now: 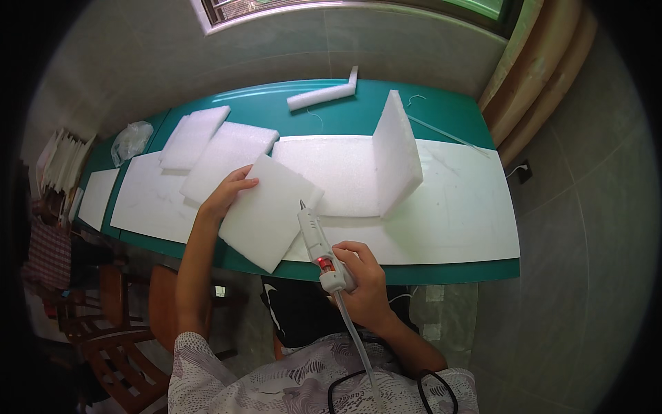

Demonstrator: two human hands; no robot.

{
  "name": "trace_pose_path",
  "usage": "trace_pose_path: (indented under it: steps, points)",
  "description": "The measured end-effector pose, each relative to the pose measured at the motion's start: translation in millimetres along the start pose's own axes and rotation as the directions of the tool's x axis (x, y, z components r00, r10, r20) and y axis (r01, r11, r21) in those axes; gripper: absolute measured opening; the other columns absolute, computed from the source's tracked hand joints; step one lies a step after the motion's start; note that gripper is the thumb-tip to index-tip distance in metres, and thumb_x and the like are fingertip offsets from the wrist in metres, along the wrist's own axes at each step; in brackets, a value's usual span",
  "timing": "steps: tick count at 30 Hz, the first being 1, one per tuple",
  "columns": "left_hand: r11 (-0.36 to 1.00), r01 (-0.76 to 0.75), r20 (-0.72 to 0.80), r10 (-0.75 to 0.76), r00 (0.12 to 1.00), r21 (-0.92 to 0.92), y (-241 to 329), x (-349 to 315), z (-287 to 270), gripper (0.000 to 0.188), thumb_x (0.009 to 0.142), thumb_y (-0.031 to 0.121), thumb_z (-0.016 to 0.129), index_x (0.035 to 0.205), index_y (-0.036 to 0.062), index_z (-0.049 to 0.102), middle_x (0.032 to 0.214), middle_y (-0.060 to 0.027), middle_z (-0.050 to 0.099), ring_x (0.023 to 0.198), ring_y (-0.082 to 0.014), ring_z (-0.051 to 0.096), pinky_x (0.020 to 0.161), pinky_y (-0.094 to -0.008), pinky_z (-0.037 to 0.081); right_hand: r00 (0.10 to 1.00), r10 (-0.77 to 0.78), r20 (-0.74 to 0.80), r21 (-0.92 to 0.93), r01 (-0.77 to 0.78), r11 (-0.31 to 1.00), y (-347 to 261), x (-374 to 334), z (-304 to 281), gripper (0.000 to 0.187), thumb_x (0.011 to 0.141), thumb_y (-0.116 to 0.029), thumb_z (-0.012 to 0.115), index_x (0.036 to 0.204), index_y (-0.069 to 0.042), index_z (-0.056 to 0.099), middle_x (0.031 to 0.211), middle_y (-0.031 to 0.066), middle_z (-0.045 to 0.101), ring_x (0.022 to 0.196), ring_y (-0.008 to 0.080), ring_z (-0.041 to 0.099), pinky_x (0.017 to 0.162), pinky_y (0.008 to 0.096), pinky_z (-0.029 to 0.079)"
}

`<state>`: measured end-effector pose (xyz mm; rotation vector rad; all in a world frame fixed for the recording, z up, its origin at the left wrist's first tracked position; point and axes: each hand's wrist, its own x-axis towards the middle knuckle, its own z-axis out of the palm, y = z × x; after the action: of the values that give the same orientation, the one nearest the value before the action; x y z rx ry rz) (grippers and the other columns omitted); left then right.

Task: The person positions and holds foam panels together by hand while hot glue is applied with a glue gun to join the pieces.

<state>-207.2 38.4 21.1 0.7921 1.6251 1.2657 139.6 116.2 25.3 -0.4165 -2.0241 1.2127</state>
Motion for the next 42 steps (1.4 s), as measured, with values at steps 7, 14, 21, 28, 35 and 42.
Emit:
trace_pose_path:
  steps: [7,14,21,28,35,42]
  points:
    - [0.998,-0.002,0.07,0.006,0.998,-0.063,0.3,8.1,-5.8,0.05,0.089,0.018,0.063,0.132,-0.004,0.05,0.117,-0.0172,0.063,0.102,-0.0219,0.066,0.087,-0.0326,0.056,1.0,-0.021,-0.003,-0.028,0.021,0.999,0.0,2.3,0.1,0.033,0.078,-0.005,0.076,0.108,0.0,0.064,0.111,0.0149,0.059,0.08,0.019,0.063,0.069,0.029,0.051]
    - [0.996,-0.008,0.05,0.013,0.999,-0.088,3.8,0.3,-3.6,0.049,0.09,0.02,0.063,0.131,-0.0038,0.05,0.115,-0.0167,0.063,0.101,-0.0215,0.066,0.086,-0.0326,0.056,1.0,0.02,0.006,0.002,-0.02,1.0,-1.6,2.9,1.3,0.031,0.079,-0.007,0.076,0.107,0.0,0.064,0.111,0.0148,0.059,0.08,0.0185,0.063,0.069,0.0287,0.05]
    - [0.996,-0.072,-0.145,0.063,0.987,-0.057,22.5,-56.1,-14.1,0.038,0.094,0.022,0.06,0.123,-0.0023,0.053,0.107,-0.0147,0.064,0.095,-0.0179,0.065,0.081,-0.0291,0.055,0.999,0.041,0.003,-0.036,-0.041,0.998,-9.3,11.0,-1.5,0.026,0.084,-0.01,0.072,0.105,0.001,0.063,0.107,0.0177,0.061,0.085,0.0231,0.063,0.074,0.0307,0.05]
    - [0.988,-0.154,-0.429,0.138,0.893,-0.002,30.5,-103.9,-45.0,0.039,0.095,0.02,0.06,0.126,-0.0006,0.05,0.103,-0.014,0.065,0.089,-0.0164,0.065,0.076,-0.0272,0.054,0.956,0.274,0.108,-0.01,-0.275,0.961,-6.0,46.5,7.8,0.027,0.086,-0.011,0.069,0.108,0.002,0.062,0.088,0.0159,0.065,0.077,0.0256,0.064,0.071,0.0356,0.05]
    - [0.96,-0.249,-0.448,0.17,0.878,-0.124,15.0,-123.8,-47.4,0.046,0.093,0.014,0.061,0.133,-0.0034,0.047,0.11,-0.0157,0.065,0.093,-0.0197,0.067,0.08,-0.0303,0.055,0.865,0.436,0.249,0.072,-0.465,0.882,-0.7,88.2,23.0,0.032,0.093,-0.025,0.064,0.11,0.001,0.064,0.078,0.0052,0.063,0.062,0.0117,0.057,0.061,0.028,0.049]
    - [0.952,-0.298,-0.522,0.217,0.825,-0.075,-7.7,-126.1,-59.1,0.047,0.094,0.012,0.062,0.134,-0.0047,0.045,0.104,-0.0161,0.068,0.088,-0.0178,0.068,0.077,-0.028,0.055,0.831,0.45,0.326,0.101,-0.504,0.858,2.5,122.6,33.1,0.031,0.093,-0.03,0.064,0.104,-0.001,0.064,0.075,0.002,0.059,0.057,0.0078,0.053,0.051,0.0248,0.042]
